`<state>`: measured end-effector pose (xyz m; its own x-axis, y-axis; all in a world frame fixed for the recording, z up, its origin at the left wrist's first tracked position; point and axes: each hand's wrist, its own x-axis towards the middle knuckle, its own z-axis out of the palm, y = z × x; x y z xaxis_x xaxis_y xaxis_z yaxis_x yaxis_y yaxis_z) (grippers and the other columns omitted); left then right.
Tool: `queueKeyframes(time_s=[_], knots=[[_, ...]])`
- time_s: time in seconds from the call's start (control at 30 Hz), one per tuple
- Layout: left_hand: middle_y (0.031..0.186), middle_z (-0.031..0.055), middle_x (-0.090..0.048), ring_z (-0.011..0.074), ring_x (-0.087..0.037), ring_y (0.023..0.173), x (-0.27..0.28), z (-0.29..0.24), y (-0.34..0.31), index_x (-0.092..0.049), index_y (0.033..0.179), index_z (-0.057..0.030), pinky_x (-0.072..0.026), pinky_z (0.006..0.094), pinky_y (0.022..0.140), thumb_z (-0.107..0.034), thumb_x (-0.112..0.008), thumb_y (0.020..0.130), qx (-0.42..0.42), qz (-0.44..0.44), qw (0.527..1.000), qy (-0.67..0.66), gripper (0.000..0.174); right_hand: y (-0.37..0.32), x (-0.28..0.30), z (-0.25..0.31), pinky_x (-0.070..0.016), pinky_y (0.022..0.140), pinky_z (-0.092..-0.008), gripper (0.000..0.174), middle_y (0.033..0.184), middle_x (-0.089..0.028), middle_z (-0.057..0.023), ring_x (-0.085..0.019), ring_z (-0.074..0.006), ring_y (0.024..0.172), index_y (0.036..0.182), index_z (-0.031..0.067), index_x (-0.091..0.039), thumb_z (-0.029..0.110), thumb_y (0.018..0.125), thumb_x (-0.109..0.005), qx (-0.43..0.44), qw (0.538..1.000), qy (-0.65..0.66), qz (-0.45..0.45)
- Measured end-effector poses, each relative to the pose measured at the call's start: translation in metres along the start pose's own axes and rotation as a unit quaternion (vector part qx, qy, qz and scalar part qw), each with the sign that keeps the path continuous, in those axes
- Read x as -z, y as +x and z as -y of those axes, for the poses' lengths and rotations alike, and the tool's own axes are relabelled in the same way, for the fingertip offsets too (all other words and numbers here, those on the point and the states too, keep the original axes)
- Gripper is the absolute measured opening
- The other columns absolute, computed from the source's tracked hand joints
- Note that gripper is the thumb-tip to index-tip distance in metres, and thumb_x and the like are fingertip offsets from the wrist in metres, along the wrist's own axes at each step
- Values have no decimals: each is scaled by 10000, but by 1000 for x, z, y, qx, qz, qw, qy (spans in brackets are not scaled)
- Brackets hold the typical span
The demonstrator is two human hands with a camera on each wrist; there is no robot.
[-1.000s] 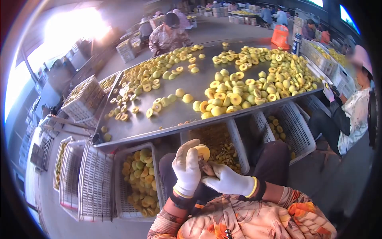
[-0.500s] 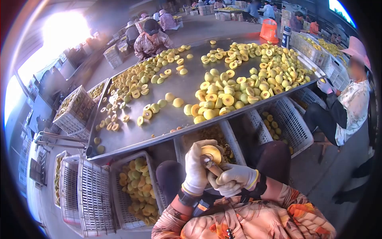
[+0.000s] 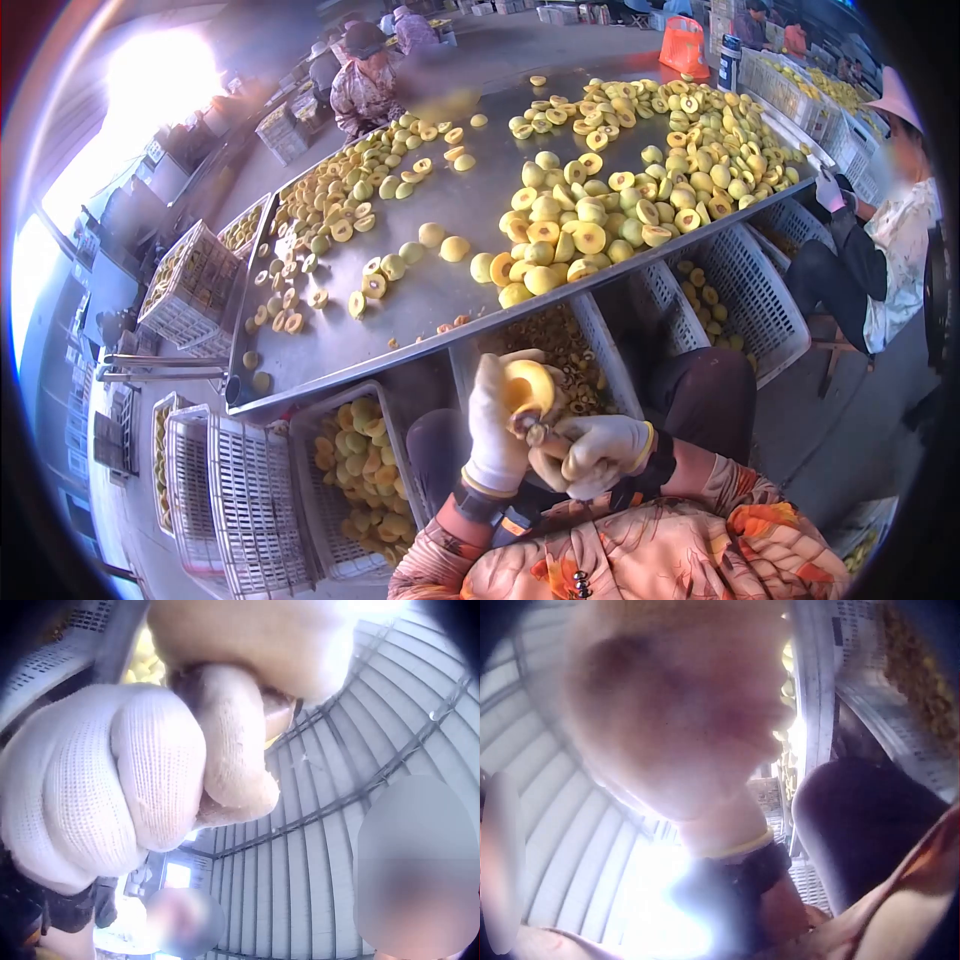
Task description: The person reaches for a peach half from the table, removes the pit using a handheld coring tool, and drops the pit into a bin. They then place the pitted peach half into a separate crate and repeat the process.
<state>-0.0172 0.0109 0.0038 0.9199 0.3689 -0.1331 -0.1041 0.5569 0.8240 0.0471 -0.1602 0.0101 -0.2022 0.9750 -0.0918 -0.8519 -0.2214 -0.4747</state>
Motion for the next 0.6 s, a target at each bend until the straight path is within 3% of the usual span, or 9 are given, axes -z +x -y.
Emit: queueKeyframes(time_s=[0.1,0.2,0.23,0.27,0.33,0.4,0.47,0.5,0.6], knots=[[941,150,-732,236,-719,810,39,-6,13,-674,1122,13,-600,360,714,-482,-528,1055,-75,-134,983,105,520,-6,2,8,-301,416,-226,136,577,-483,5,-405,-71,404,959,-6,-619,121,922,-649,14,997,-71,-25],[881,101,-745,193,-720,811,110,-61,3,-719,1029,33,-571,302,747,-321,-625,1017,-146,-234,912,302,366,0,40,7,-429,527,-287,196,702,-612,-55,-561,-139,552,1010,4,-650,188,947,-666,4,890,-373,-261],[912,139,-734,301,-710,851,132,-75,1,-756,964,-18,-573,400,796,-297,-660,958,-113,-252,835,475,296,2,76,-11,-508,736,-360,303,869,-693,-115,-655,-203,795,1091,-1,-658,272,964,-687,64,776,-555,-292],[997,183,-725,373,-685,930,169,-86,4,-745,1046,-24,-551,459,881,-297,-695,941,-123,-188,592,774,297,5,98,-20,-500,881,-397,340,939,-707,-162,-661,-255,915,1106,-11,-651,291,958,-699,6,750,-565,-344],[1110,213,-695,414,-649,1022,177,-91,22,-726,1121,-40,-512,502,958,-300,-711,934,-172,-200,478,838,320,5,93,-12,-502,862,-390,336,944,-704,-200,-674,-308,895,1059,5,-649,316,947,-707,10,809,-480,-338],[1129,207,-676,407,-641,1035,182,-95,71,-696,1196,-37,-517,470,933,-228,-776,876,-153,-161,626,748,382,15,111,-20,-536,808,-489,357,963,-722,-252,-697,-447,916,1050,29,-667,355,909,-707,105,737,-572,-343],[1110,171,-677,350,-650,1050,153,-84,130,-659,1284,-28,-520,442,924,-124,-784,831,-125,-146,731,655,480,25,125,-25,-568,769,-484,348,970,-733,-217,-709,-429,851,1090,66,-688,376,935,-653,98,683,-655,-307],[1102,137,-678,305,-647,1062,148,-81,167,-625,1352,-31,-515,434,920,-68,-771,800,-118,-71,658,741,572,31,136,-30,-560,753,-495,363,972,-737,-217,-711,-424,857,1091,50,-687,378,949,-623,54,706,-647,-282],[1100,130,-677,292,-647,1058,28,17,223,-624,1338,-32,-519,426,915,-77,-758,818,-168,109,644,739,538,28,124,-26,-545,767,-547,352,893,-700,-285,-682,-475,866,1010,-16,-698,298,852,-690,82,705,-642,-289]])
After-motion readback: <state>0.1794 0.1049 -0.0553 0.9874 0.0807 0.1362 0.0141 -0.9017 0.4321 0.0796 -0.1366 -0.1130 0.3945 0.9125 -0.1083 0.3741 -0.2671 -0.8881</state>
